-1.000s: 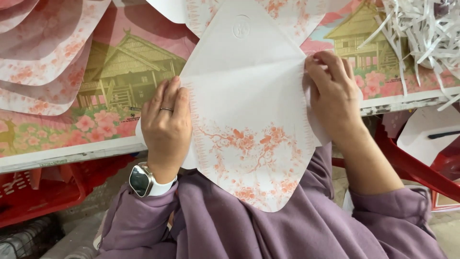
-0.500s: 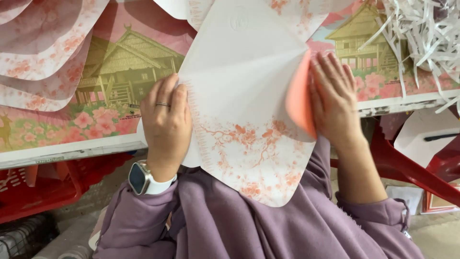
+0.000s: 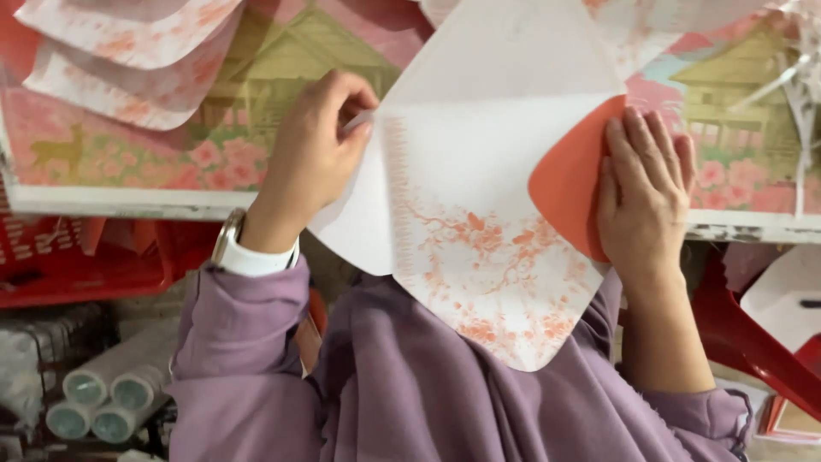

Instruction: Folding pre-cut paper into envelopes and inserting decorative liners

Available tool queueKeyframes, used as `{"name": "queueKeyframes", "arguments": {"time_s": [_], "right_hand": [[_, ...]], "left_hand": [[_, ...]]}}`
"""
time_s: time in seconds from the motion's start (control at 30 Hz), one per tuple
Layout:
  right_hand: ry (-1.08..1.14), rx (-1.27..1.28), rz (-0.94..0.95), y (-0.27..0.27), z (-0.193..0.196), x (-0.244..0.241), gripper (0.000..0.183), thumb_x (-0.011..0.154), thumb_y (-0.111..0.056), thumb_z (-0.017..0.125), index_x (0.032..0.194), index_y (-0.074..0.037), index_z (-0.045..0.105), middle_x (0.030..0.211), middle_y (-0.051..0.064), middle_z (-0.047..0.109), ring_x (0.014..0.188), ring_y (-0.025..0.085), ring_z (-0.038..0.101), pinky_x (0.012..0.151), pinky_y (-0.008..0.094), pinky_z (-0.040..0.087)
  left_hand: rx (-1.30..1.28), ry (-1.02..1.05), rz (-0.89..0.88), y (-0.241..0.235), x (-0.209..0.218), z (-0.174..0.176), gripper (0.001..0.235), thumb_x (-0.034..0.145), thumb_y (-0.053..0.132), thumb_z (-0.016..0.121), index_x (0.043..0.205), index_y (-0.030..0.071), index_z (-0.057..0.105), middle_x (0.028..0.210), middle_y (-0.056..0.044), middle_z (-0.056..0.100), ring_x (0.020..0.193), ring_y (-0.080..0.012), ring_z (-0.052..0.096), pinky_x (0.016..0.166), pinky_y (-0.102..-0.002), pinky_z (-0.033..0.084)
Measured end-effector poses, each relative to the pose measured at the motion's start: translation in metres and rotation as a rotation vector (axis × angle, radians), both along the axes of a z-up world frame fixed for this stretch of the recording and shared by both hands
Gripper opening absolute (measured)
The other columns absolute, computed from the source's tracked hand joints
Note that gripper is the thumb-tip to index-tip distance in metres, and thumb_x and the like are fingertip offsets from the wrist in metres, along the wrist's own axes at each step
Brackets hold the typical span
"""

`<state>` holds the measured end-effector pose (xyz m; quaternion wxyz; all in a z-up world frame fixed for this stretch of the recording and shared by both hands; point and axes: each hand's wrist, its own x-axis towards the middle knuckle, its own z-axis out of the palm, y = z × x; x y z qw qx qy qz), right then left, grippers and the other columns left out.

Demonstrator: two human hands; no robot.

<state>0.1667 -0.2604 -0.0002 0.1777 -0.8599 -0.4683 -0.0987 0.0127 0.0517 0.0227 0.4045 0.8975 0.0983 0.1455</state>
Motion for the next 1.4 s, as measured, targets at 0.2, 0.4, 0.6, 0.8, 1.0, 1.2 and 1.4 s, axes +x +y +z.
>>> {"name": "queueKeyframes", "arguments": {"time_s": [0.2, 0.4, 0.6, 0.8, 1.0, 1.2, 1.4], "right_hand": [[-0.004, -0.014, -0.018, -0.001, -0.002, 0.0, 0.033, 0.103, 0.007, 0.05, 0.135, 0.009, 0.061, 0.14, 0.025, 0.056, 0.133, 0.04, 0.048, 0.113, 0.052, 0.026], [-0.032, -0.025, -0.015, -0.001, -0.004, 0.0, 0.034, 0.103, 0.007, 0.05, 0.134, 0.01, 0.061, 0.139, 0.026, 0.056, 0.131, 0.041, 0.049, 0.111, 0.053, 0.027], [-0.029, -0.023, -0.021, 0.0, -0.003, -0.002, 0.033, 0.104, 0.007, 0.05, 0.135, 0.01, 0.061, 0.139, 0.027, 0.057, 0.131, 0.043, 0.05, 0.112, 0.054, 0.028], [-0.047, -0.046, -0.035, 0.001, -0.002, -0.003, 0.032, 0.104, 0.007, 0.051, 0.134, 0.012, 0.062, 0.138, 0.028, 0.058, 0.13, 0.043, 0.051, 0.111, 0.055, 0.03], [-0.068, -0.049, -0.025, 0.002, -0.001, -0.003, 0.033, 0.103, 0.01, 0.054, 0.135, 0.012, 0.062, 0.138, 0.028, 0.058, 0.13, 0.043, 0.051, 0.11, 0.056, 0.032], [-0.096, -0.057, -0.022, 0.003, 0.0, -0.003, 0.032, 0.103, 0.01, 0.055, 0.134, 0.012, 0.063, 0.137, 0.028, 0.059, 0.129, 0.043, 0.053, 0.111, 0.054, 0.032], [-0.069, -0.068, -0.019, 0.003, 0.0, -0.003, 0.033, 0.103, 0.011, 0.053, 0.135, 0.013, 0.062, 0.138, 0.029, 0.058, 0.13, 0.045, 0.052, 0.11, 0.056, 0.032]], "left_hand": [[-0.004, 0.108, -0.089, 0.011, 0.007, 0.001, 0.025, 0.081, -0.009, 0.059, 0.094, 0.009, 0.047, 0.09, -0.004, 0.058, 0.081, -0.0199, 0.056, 0.069, -0.033, 0.045], [0.109, 0.004, -0.184, 0.015, 0.006, 0.0, 0.028, 0.08, -0.015, 0.063, 0.089, 0.007, 0.047, 0.079, -0.004, 0.049, 0.071, -0.0197, 0.046, 0.066, -0.032, 0.039], [-0.027, 0.04, -0.045, 0.012, 0.006, -0.005, 0.025, 0.079, -0.009, 0.065, 0.09, 0.009, 0.052, 0.086, -0.003, 0.06, 0.073, -0.0167, 0.057, 0.059, -0.028, 0.047], [0.242, -0.161, -0.156, 0.006, 0.004, -0.002, 0.028, 0.079, -0.022, 0.059, 0.08, 0.004, 0.048, 0.08, -0.008, 0.056, 0.077, -0.024, 0.052, 0.069, -0.033, 0.042], [0.255, -0.176, -0.174, 0.008, 0.004, -0.003, 0.025, 0.082, -0.023, 0.06, 0.083, 0.001, 0.051, 0.088, -0.009, 0.062, 0.083, -0.0247, 0.057, 0.073, -0.032, 0.049], [0.007, -0.044, -0.108, 0.011, 0.005, -0.004, 0.024, 0.083, -0.016, 0.061, 0.092, 0.005, 0.053, 0.09, -0.005, 0.059, 0.083, -0.0186, 0.053, 0.062, -0.026, 0.05], [0.005, -0.067, -0.113, 0.011, 0.005, -0.002, 0.023, 0.084, -0.016, 0.059, 0.09, 0.004, 0.051, 0.093, -0.007, 0.063, 0.089, -0.0226, 0.05, 0.059, -0.026, 0.05]]}}
